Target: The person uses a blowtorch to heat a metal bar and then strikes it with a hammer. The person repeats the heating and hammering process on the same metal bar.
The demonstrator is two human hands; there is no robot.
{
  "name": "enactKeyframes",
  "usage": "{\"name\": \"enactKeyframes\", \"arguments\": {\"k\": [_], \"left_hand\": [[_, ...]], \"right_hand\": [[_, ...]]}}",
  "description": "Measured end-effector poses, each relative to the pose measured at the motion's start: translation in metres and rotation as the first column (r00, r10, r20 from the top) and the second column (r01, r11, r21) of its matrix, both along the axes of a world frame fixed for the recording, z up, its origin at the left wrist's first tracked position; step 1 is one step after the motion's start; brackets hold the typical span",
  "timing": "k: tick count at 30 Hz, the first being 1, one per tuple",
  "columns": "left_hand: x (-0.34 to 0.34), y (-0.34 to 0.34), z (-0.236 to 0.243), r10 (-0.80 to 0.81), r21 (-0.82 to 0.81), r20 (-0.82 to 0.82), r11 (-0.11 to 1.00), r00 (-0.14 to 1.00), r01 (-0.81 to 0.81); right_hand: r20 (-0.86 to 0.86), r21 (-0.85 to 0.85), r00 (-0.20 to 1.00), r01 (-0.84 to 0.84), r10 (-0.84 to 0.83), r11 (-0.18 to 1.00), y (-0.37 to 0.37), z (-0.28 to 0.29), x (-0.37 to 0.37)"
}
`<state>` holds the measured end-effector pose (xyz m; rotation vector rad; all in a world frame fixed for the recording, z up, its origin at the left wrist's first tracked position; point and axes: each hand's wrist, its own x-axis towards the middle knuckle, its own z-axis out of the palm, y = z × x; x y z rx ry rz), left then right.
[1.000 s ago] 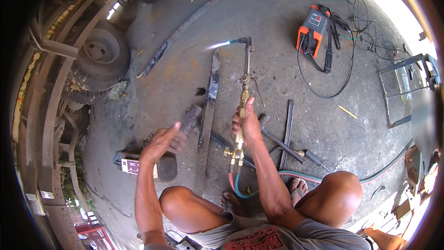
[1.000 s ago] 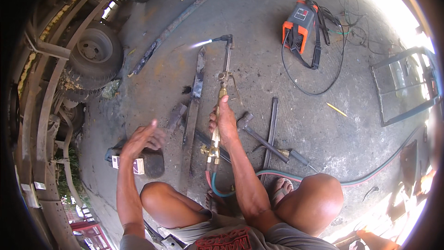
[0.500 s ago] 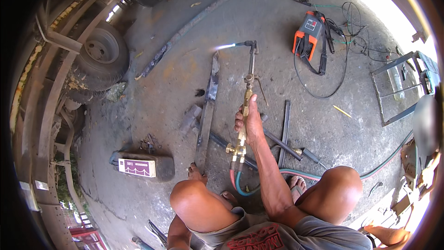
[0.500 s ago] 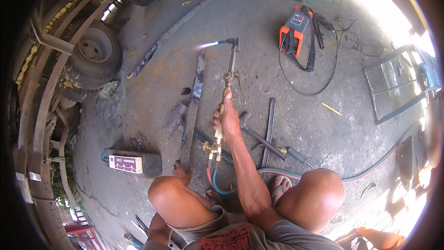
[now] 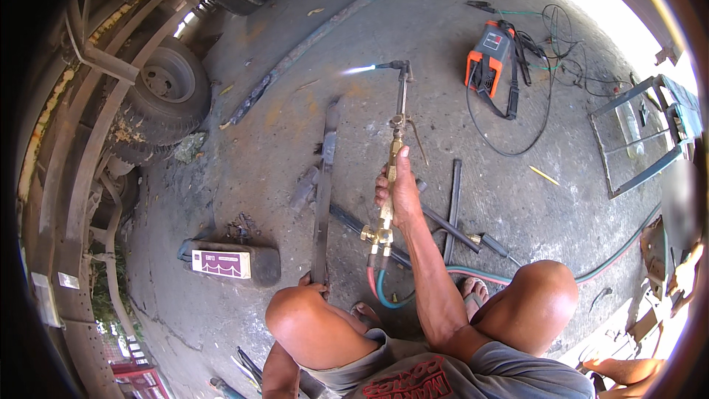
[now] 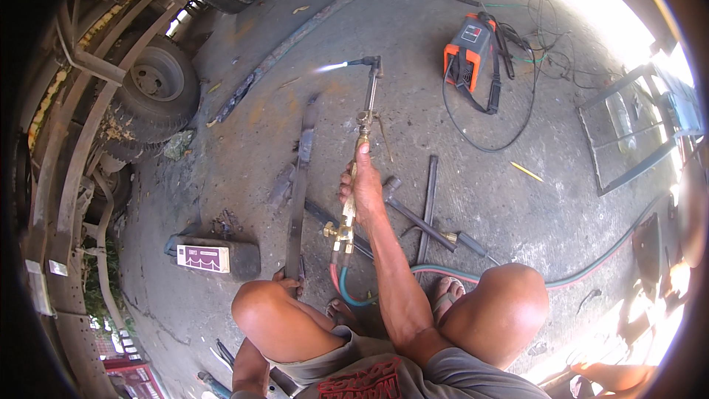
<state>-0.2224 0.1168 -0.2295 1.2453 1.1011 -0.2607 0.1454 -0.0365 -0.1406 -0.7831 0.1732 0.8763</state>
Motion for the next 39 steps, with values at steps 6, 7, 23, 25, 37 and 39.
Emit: {"name": "enactKeyframes", "arguments": {"k": [6, 7, 23, 25, 37, 39], "left_hand": [[-0.025, 0.001, 0.040, -0.031, -0.132, -0.069, 0.991, 0.997, 0.022], [-0.028, 0.000, 0.045, -0.051, -0.077, -0.099, 0.996, 0.994, 0.043], [-0.048, -0.022, 0.010, 0.037, 0.586, -0.736, 0.535, 0.676, 0.608], [-0.049, -0.024, 0.008, 0.046, 0.584, -0.747, 0.523, 0.663, 0.621], [-0.047, -0.025, 0.003, 0.071, 0.577, -0.774, 0.486, 0.629, 0.656], [-0.047, -0.025, 0.003, 0.074, 0.578, -0.777, 0.479, 0.625, 0.661]], "right_hand": [[0.024, -0.003, 1.000, -0.007, 0.007, 1.000, 0.001, 0.001, -0.003], [0.024, -0.006, 1.000, -0.005, 0.005, 1.000, 0.001, 0.000, -0.002], [-0.039, -0.207, 0.994, -0.107, 0.101, 0.972, 0.027, -0.028, -0.020], [-0.062, -0.224, 0.990, -0.140, 0.129, 0.964, 0.035, -0.035, -0.025], [0.104, -0.334, 0.978, -0.135, 0.179, 0.933, 0.063, -0.052, -0.045], [0.108, -0.328, 0.977, -0.140, 0.185, 0.934, 0.065, -0.053, -0.046]]}}
